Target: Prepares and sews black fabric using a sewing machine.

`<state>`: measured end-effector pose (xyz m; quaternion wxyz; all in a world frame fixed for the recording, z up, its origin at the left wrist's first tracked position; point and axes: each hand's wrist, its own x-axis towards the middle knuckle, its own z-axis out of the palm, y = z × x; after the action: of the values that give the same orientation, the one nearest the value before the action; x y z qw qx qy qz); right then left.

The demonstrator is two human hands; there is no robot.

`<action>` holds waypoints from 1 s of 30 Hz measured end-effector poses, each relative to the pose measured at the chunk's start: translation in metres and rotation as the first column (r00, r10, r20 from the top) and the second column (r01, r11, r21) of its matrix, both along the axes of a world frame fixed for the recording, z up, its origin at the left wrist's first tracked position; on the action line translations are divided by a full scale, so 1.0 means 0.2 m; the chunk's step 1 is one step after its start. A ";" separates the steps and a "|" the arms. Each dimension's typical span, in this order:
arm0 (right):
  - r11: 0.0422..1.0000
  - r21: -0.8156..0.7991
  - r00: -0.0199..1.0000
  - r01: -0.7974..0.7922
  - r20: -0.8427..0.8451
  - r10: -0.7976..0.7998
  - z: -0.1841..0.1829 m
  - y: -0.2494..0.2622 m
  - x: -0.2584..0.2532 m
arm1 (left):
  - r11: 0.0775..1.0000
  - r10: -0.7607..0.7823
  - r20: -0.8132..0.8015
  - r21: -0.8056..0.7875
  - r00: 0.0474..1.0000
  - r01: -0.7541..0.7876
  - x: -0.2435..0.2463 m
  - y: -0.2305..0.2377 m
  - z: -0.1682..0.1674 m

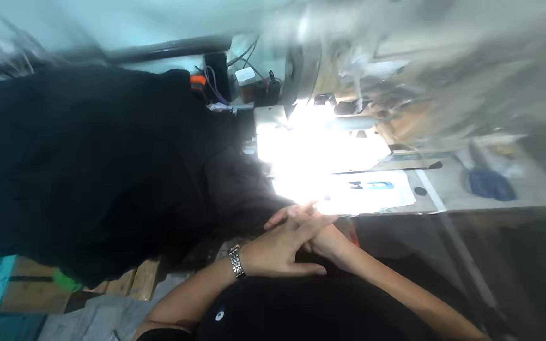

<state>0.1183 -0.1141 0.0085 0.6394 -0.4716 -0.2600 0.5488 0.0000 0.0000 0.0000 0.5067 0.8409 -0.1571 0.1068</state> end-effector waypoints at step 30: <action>0.951 -0.308 0.996 0.002 0.091 0.027 0.15 0.00 -0.01 | 0.977 0.084 -0.363 0.212 0.928 -0.005 0.01 -0.04 0.25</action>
<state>0.1170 -0.1137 0.0390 0.5418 -0.5890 -0.2040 0.5638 0.0023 -0.0085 0.0500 0.4341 0.8975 -0.0500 -0.0593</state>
